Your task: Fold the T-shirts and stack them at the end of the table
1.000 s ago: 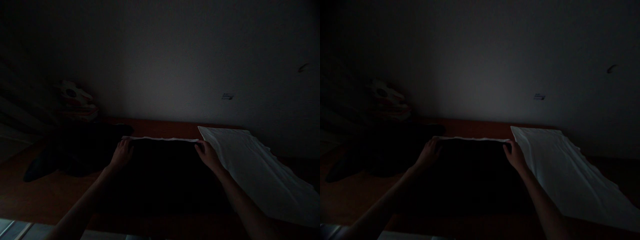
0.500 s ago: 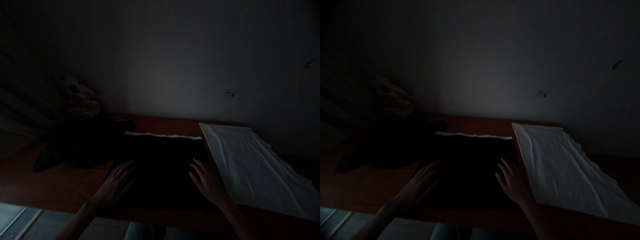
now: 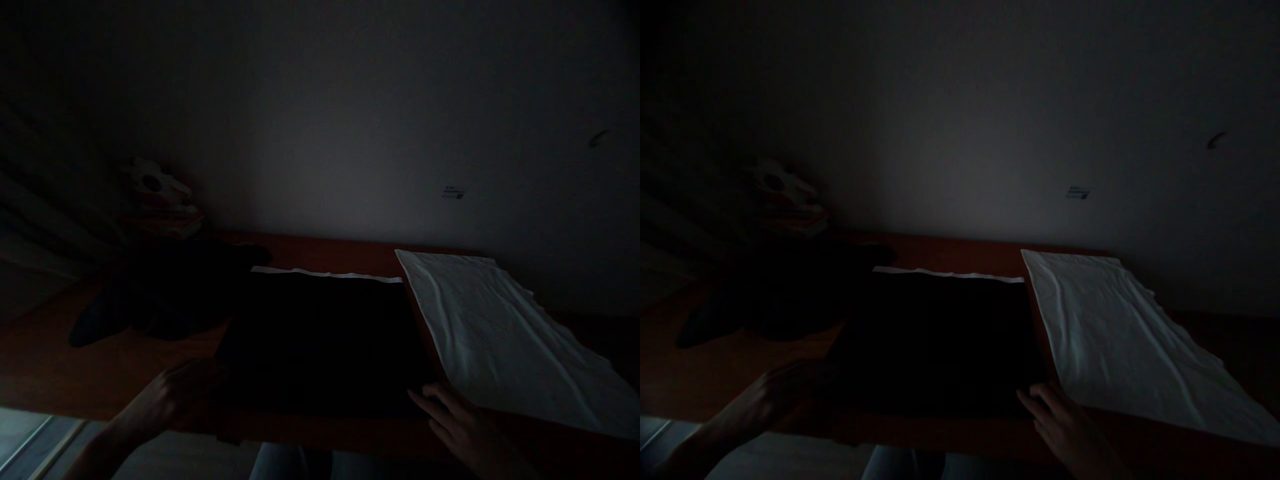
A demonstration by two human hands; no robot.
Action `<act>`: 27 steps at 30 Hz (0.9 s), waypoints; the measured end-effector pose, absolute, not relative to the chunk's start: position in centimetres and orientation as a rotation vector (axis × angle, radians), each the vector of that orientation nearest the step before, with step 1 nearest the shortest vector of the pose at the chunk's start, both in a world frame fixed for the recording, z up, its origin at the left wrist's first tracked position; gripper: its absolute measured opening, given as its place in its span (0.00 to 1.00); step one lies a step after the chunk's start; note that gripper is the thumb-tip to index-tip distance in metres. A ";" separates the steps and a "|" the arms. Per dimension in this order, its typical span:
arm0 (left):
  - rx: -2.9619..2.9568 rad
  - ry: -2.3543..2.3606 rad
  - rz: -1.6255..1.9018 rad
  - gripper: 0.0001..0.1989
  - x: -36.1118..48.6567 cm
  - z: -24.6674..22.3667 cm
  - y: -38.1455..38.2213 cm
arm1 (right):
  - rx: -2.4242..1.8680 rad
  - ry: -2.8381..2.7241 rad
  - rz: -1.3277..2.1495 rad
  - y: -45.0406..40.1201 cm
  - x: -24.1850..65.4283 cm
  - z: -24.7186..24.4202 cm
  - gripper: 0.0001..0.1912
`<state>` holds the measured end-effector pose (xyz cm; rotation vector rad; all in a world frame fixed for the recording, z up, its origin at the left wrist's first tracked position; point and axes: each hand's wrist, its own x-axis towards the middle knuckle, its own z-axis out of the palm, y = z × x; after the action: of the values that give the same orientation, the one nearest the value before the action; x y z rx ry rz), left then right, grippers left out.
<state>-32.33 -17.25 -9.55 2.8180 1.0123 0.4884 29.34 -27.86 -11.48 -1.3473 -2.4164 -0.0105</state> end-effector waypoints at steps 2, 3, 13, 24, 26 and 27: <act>2.796 1.066 0.487 0.28 -32.7 -9.5 -17.7 | -1.330 -2.417 -0.003 -28.8 29.5 -12.1 0.35; 2.785 1.103 0.480 0.29 -32.8 -9.5 -18.1 | -1.323 -2.411 0.009 -29.3 29.6 -12.3 0.34; 2.813 1.222 0.436 0.21 -24.6 -3.2 -17.0 | -1.630 -2.067 0.339 -25.8 22.8 -6.2 0.15; 2.655 1.685 0.305 0.30 -5.8 -10.0 -5.7 | -1.975 -2.111 0.200 -10.3 12.1 -10.5 0.31; 2.628 1.776 0.291 0.35 -6.9 -11.2 -4.7 | -2.001 -2.103 0.173 -9.7 13.5 -11.0 0.33; 2.626 1.809 0.307 0.37 -7.7 -11.6 -4.2 | -2.022 -2.089 0.154 -9.6 14.3 -11.2 0.34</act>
<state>-7.69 -4.22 -11.57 2.6261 1.8086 0.3069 14.35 -9.55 -11.21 -2.0220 -2.0894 0.1543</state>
